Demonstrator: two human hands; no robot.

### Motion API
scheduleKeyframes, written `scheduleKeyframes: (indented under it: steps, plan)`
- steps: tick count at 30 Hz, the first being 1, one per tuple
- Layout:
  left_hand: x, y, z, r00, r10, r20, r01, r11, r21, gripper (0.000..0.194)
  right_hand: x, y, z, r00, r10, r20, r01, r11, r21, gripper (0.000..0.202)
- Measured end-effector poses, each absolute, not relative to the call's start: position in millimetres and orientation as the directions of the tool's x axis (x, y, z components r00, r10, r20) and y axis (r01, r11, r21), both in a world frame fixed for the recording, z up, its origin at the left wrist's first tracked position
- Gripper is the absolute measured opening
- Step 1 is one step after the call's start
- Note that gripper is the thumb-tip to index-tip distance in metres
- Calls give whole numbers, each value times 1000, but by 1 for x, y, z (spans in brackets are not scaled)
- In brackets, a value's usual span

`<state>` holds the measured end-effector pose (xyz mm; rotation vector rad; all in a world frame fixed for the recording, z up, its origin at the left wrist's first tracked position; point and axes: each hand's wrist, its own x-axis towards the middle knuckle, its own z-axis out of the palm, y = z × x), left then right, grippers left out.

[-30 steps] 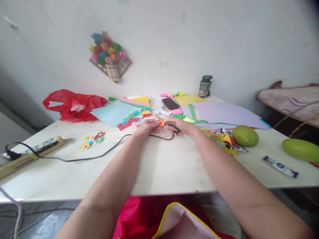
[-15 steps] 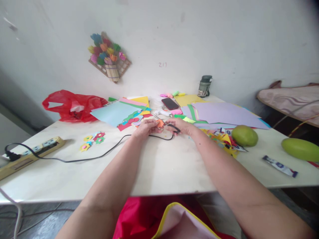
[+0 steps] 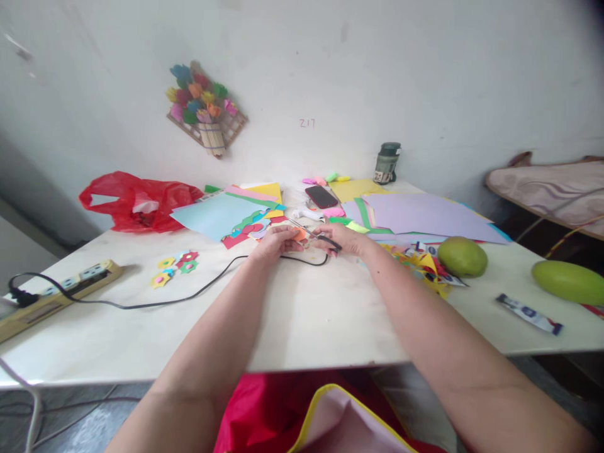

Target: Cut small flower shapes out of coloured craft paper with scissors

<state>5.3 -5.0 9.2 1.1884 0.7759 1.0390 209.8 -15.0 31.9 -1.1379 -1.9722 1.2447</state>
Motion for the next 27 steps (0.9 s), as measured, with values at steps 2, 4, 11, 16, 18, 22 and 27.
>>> scheduleKeyframes:
  steps: [2, 4, 11, 16, 18, 22, 27]
  plan:
    - [6, -5, 10, 347, 937, 37, -222, 44, 974, 18, 211, -12, 29, -496, 868, 9, 378, 225, -898, 38]
    - [6, -6, 11, 338, 941, 25, -208, 49, 977, 18, 212, -10, 28, -494, 869, 9, 390, 231, -892, 41]
    - [8, -10, 14, 319, 947, 20, -186, 42, 982, 23, 214, -10, 29, -487, 873, 15, 430, 255, -866, 46]
    - [7, -10, 13, 325, 945, 27, -179, 34, 983, 27, 215, -9, 27, -500, 866, 21, 419, 263, -869, 48]
    - [6, -10, 13, 329, 944, 28, -176, 32, 984, 28, 215, -8, 27, -498, 866, 29, 410, 265, -873, 48]
    - [5, -9, 12, 335, 941, 46, -164, 10, 986, 32, 215, -12, 32, -476, 880, 12, 422, 240, -874, 46]
    - [4, -7, 9, 332, 939, 92, -160, -40, 986, 34, 222, -17, 38, -515, 857, 5, 420, 258, -870, 32]
